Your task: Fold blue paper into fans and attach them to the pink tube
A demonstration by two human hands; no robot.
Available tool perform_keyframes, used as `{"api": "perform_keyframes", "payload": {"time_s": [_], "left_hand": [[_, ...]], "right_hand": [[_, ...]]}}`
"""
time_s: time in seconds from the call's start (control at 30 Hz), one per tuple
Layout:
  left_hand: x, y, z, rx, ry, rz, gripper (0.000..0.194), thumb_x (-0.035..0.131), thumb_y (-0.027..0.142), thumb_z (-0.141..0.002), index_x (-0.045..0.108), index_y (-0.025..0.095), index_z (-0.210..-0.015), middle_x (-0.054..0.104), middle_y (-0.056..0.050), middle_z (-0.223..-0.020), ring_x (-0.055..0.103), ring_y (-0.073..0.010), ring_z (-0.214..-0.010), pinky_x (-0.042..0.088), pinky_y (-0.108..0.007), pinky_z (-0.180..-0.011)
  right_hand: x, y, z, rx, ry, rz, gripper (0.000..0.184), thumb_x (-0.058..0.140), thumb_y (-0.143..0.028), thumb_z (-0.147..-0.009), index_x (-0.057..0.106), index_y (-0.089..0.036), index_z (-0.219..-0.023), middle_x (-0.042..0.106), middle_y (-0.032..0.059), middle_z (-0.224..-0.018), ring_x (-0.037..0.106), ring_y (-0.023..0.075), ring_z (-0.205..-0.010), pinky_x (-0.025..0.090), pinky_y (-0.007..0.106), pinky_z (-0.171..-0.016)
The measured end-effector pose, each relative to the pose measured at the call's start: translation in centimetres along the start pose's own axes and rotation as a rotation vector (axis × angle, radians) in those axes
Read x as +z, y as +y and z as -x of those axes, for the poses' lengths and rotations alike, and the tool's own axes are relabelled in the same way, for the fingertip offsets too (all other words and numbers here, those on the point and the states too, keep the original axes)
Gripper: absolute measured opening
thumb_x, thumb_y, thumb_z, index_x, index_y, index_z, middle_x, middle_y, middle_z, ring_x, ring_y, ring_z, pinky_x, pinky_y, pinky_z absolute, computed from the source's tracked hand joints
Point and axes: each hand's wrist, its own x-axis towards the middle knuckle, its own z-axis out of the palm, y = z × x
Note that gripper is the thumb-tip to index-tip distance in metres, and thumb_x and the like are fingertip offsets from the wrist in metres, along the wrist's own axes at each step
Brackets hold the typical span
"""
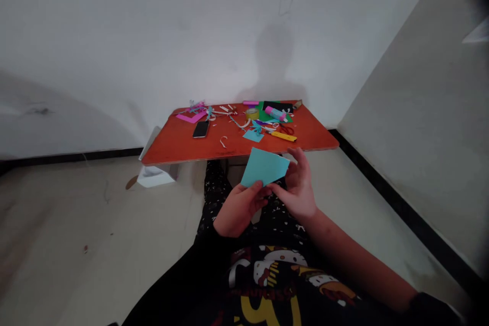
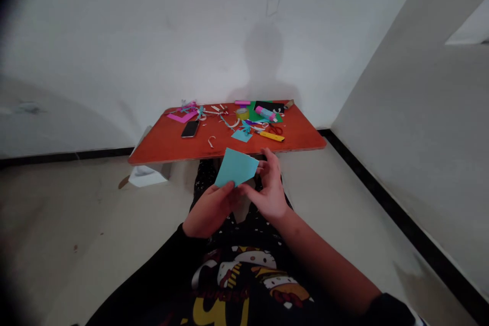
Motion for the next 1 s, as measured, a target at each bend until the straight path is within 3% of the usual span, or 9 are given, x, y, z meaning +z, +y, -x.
{"api": "perform_keyframes", "payload": {"time_s": [0.1,0.2,0.33,0.43,0.53,0.63,0.73,0.9,1.0], "left_hand": [[-0.3,0.0,-0.2,0.002,-0.008,-0.007,0.033,0.088,0.034,-0.074,0.073,0.013,-0.095,0.073,-0.007,-0.093,0.065,-0.014,-0.082,0.049,-0.024,-0.069],[-0.5,0.1,-0.1,-0.05,-0.036,0.012,0.033,0.088,0.028,-0.075,0.07,0.018,-0.101,0.071,-0.002,-0.091,0.063,-0.0115,-0.077,0.047,-0.022,-0.066],[-0.7,0.4,0.1,-0.207,-0.119,0.09,0.031,0.087,0.022,-0.075,0.065,0.02,-0.097,0.064,0.001,-0.083,0.059,-0.0088,-0.067,0.045,-0.02,-0.061],[-0.9,0.7,0.1,-0.297,-0.192,0.119,0.034,0.086,0.02,-0.076,0.064,0.019,-0.103,0.061,0.001,-0.082,0.055,-0.0067,-0.062,0.044,-0.019,-0.058],[-1.2,0.7,0.0,-0.318,-0.191,0.074,0.046,0.085,0.02,-0.077,0.063,0.021,-0.117,0.062,0.0,-0.083,0.054,-0.0058,-0.059,0.044,-0.018,-0.057],[-1.5,0.8,-0.3,-0.317,-0.179,0.014,0.054,0.085,0.022,-0.078,0.06,0.024,-0.126,0.064,0.0,-0.084,0.057,-0.0071,-0.06,0.044,-0.019,-0.057],[-1.5,1.0,-0.5,-0.312,-0.158,0.006,0.054,0.083,0.022,-0.079,0.06,0.025,-0.127,0.067,0.0,-0.087,0.059,-0.0079,-0.063,0.044,-0.02,-0.058],[-1.1,1.0,-0.2,-0.272,-0.092,0.188,0.028,0.07,0.039,-0.092,0.066,0.022,-0.114,0.072,-0.003,-0.097,0.062,-0.0098,-0.068,0.048,-0.023,-0.062],[-0.8,0.5,0.1,-0.28,-0.123,0.267,0.042,0.058,0.056,-0.096,0.07,0.017,-0.109,0.074,-0.008,-0.106,0.069,-0.0173,-0.088,0.052,-0.03,-0.077]], "right_hand": [[0.2,0.4,0.0,0.155,-0.03,-0.281,0.055,0.068,-0.036,-0.092,0.046,-0.027,-0.142,0.064,0.0128,-0.125,0.068,0.0249,-0.101,0.061,0.04,-0.083],[-0.3,0.6,-0.1,0.204,-0.205,-0.267,0.024,0.068,-0.04,-0.092,0.069,-0.023,-0.108,0.073,0.0071,-0.101,0.069,0.0233,-0.089,0.059,0.039,-0.082],[-1.3,0.7,-0.4,0.175,-0.303,-0.216,0.028,0.073,-0.048,-0.087,0.07,-0.023,-0.099,0.071,0.006,-0.097,0.067,0.0225,-0.086,0.059,0.037,-0.077],[-2.2,0.5,-1.0,0.133,-0.237,-0.212,0.053,0.078,-0.054,-0.082,0.061,-0.026,-0.123,0.066,0.0084,-0.112,0.067,0.0231,-0.091,0.06,0.037,-0.075],[-3.8,-0.3,-1.9,-0.048,-0.115,0.005,0.083,0.083,-0.053,-0.078,0.044,-0.029,-0.148,0.052,0.015,-0.142,0.059,0.0311,-0.121,0.055,0.049,-0.098],[-5.4,-1.8,-2.7,-0.292,-0.325,0.352,0.05,0.076,-0.041,-0.088,0.06,-0.035,-0.135,0.06,0.009,-0.14,0.048,0.0344,-0.137,0.038,0.058,-0.115],[-6.0,-3.2,-3.2,-0.409,-0.499,0.478,0.018,0.064,-0.032,-0.098,0.072,-0.035,-0.114,0.075,0.0021,-0.111,0.058,0.0279,-0.12,0.037,0.055,-0.113],[-4.8,-2.8,-2.9,-0.267,-0.304,0.353,0.015,0.064,-0.029,-0.098,0.078,-0.028,-0.103,0.076,0.0054,-0.096,0.063,0.023,-0.095,0.05,0.045,-0.091],[-3.7,-1.8,-2.3,-0.18,-0.165,0.211,0.016,0.064,-0.027,-0.097,0.079,-0.026,-0.101,0.073,0.0057,-0.092,0.065,0.0198,-0.086,0.053,0.039,-0.081]]}}
